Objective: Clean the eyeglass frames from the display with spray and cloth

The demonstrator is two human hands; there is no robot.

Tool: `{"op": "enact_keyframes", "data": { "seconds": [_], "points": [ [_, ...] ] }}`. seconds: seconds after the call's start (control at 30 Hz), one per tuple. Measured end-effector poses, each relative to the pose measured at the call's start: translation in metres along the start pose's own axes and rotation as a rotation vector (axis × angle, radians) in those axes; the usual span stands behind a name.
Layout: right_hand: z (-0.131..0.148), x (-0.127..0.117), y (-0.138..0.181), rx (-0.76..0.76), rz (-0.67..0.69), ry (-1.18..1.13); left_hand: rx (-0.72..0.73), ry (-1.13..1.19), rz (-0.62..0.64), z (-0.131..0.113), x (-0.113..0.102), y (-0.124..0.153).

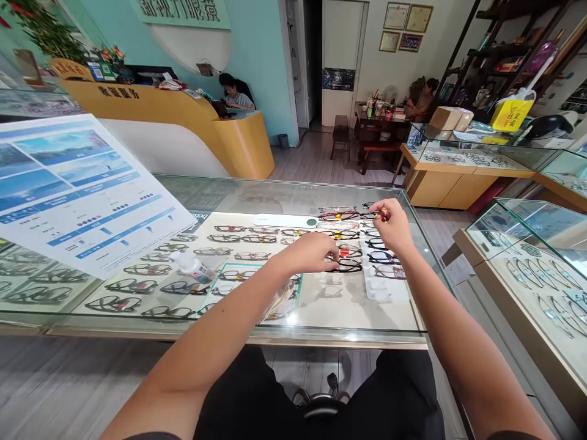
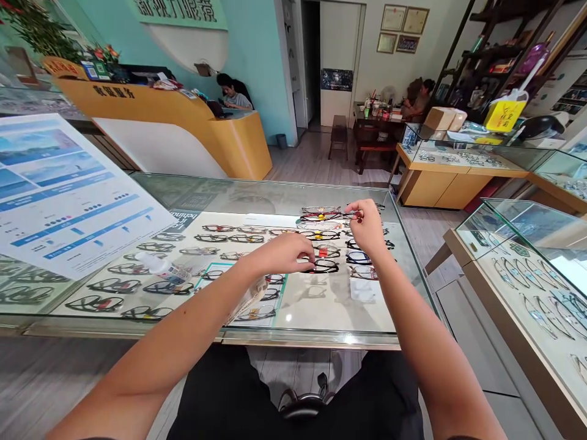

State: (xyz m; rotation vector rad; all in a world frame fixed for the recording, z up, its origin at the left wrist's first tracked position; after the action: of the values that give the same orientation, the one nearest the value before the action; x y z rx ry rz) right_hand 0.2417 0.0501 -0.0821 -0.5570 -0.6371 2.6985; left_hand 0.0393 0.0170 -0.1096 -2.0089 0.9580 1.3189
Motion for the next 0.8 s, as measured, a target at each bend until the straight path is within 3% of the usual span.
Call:
{"op": "enact_keyframes", "data": {
  "seconds": [0.1,0.27,0.43,0.5,0.57,0.67,0.8],
  "points": [
    [-0.003,0.004,0.002,0.086,0.055,-0.139,-0.008,0.067,0.017,-0.002,-0.004,0.004],
    [-0.002,0.014,0.007,0.316,0.188,-0.543,0.053,0.502,-0.037,-0.01,-0.025,0.009],
    [0.011,0.027,0.016,0.395,0.297,-0.735,0.063,0.926,-0.376,0.005,-0.051,0.008],
    [0.013,0.032,0.019,0.405,0.331,-0.759,-0.006,1.099,-0.532,0.019,-0.053,0.01],
    [0.015,0.038,0.022,0.407,0.354,-0.767,-0.093,1.269,-0.611,0.029,-0.047,0.01],
    [0.016,0.042,0.024,0.385,0.356,-0.715,-0.18,1.503,-0.543,0.031,-0.029,0.005],
    [0.018,0.04,0.024,0.295,0.295,-0.6,-0.202,1.598,-0.452,0.027,-0.017,0.0]
  ]
}}
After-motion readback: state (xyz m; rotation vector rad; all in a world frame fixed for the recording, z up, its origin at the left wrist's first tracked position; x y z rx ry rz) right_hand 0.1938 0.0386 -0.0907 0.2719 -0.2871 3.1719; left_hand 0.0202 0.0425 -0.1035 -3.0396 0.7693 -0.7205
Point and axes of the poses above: each hand's wrist, its own y-axis away from the middle knuckle, its own x-axis out of the palm, z = x × y, the point moved 9 cm from there along -y, towards the middle knuckle, and after that the axes turned 3 degrees about -z, right-handed, at the moved point
